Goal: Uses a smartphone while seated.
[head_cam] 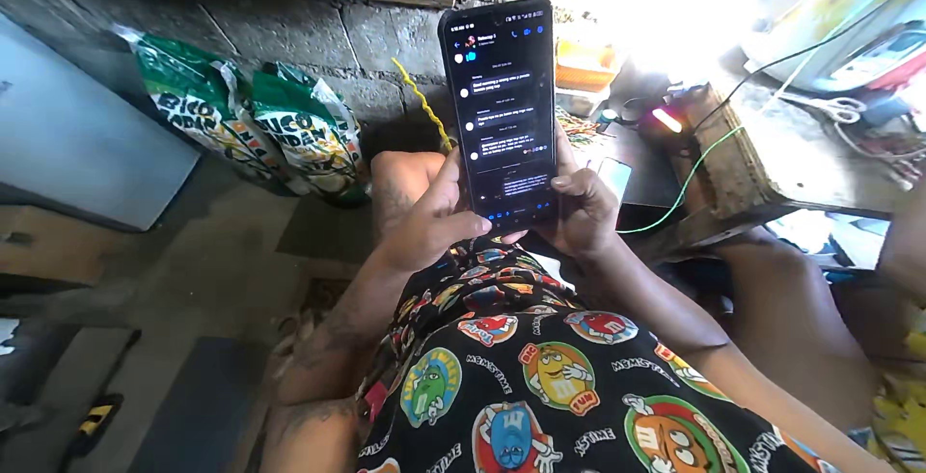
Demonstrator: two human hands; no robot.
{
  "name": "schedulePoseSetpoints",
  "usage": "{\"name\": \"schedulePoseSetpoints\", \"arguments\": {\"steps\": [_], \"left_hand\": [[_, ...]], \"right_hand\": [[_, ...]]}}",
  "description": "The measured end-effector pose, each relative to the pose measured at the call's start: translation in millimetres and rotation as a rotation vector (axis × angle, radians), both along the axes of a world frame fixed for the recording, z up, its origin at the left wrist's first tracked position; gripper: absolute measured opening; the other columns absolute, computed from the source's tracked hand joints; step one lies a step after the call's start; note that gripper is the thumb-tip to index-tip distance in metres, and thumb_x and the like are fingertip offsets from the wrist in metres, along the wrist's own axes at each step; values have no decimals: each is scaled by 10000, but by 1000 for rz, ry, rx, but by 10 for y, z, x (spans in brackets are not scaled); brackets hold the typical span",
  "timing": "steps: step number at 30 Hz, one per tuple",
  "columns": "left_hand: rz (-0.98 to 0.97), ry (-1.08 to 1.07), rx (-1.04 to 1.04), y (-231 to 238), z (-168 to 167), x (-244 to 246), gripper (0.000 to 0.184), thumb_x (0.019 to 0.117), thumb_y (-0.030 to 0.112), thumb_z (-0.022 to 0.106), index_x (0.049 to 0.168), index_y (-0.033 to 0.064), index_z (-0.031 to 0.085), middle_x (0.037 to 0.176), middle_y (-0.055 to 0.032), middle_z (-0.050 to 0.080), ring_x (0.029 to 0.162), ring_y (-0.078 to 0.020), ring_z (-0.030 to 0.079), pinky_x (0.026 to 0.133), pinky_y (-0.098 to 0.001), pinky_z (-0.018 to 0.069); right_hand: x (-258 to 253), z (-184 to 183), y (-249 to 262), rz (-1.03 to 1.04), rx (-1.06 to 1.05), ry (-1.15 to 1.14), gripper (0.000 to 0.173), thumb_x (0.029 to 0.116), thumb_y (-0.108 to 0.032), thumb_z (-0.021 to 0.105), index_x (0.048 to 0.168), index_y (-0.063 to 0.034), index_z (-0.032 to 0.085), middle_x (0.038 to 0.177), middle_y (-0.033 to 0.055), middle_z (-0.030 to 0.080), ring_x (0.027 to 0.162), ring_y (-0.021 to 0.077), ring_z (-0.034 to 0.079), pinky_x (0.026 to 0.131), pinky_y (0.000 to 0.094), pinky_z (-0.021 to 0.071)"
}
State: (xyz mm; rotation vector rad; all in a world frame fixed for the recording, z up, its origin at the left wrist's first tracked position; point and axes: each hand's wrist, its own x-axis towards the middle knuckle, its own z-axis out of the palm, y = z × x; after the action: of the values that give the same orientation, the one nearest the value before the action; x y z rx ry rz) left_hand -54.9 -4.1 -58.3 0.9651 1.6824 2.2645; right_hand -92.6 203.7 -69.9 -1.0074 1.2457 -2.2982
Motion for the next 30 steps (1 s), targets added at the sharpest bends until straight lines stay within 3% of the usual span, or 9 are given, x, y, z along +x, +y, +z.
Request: {"name": "schedulePoseSetpoints", "arguments": {"steps": [2, 6, 9, 15, 21, 26, 30], "left_hand": [[-1, 6, -1, -5, 5, 5, 760, 841, -62, 499, 1519, 70, 182, 1287, -16, 587, 1111, -95, 648, 925, -282, 579], [1, 13, 9, -13, -5, -2, 748, 839, -68, 491, 1514, 80, 203, 1284, -10, 592, 1108, -90, 647, 921, -281, 578], [-8, -1, 18, -17, -8, -4, 768, 846, -78, 474, 1533, 78, 168, 1312, -32, 576, 1136, -113, 643, 942, -303, 576], [17, 27, 19, 12, -17, 3, 704, 881, -74, 465, 1518, 83, 210, 1290, -1, 589, 1127, -88, 640, 944, -277, 569], [4, 44, 28, 14, -33, -10, 686, 881, -83, 458, 1507, 72, 224, 1275, -14, 589, 1120, -98, 641, 941, -287, 571], [18, 54, 26, 22, -40, -8, 663, 887, -67, 482, 1490, 67, 239, 1259, -2, 594, 1112, -83, 640, 944, -283, 567], [43, 54, 0, 23, -27, 20, 653, 934, -15, 501, 1526, 122, 261, 1257, -3, 614, 1067, -81, 658, 903, -260, 581]], "right_hand": [[12, -3, 1, -1, 0, 3, 691, 936, -177, 431, 1563, -372, 216, 1316, 10, 625, 1004, 204, 719, 545, 383, 627], [20, 23, 3, -7, 39, 17, 826, 878, -65, 504, 1570, -350, 154, 1305, 15, 617, 973, 196, 725, 563, 370, 640], [21, 27, -6, 3, 32, 42, 854, 859, -11, 475, 1573, -329, 133, 1303, 16, 615, 973, 187, 723, 571, 357, 641], [46, 29, 0, -33, 46, 32, 867, 841, 5, 447, 1585, -313, 136, 1300, 28, 611, 987, 186, 715, 576, 371, 640], [41, 14, -4, -39, 39, 43, 823, 877, -15, 442, 1581, -300, 124, 1300, 3, 602, 990, 161, 709, 587, 348, 638], [78, 39, -28, -146, 120, 35, 674, 986, -138, 398, 1584, -325, 149, 1289, -7, 604, 961, 132, 705, 571, 321, 628], [104, 56, -33, -152, 129, 4, 744, 939, -124, 457, 1584, -313, 137, 1271, 12, 600, 921, 124, 699, 578, 309, 617]]}}
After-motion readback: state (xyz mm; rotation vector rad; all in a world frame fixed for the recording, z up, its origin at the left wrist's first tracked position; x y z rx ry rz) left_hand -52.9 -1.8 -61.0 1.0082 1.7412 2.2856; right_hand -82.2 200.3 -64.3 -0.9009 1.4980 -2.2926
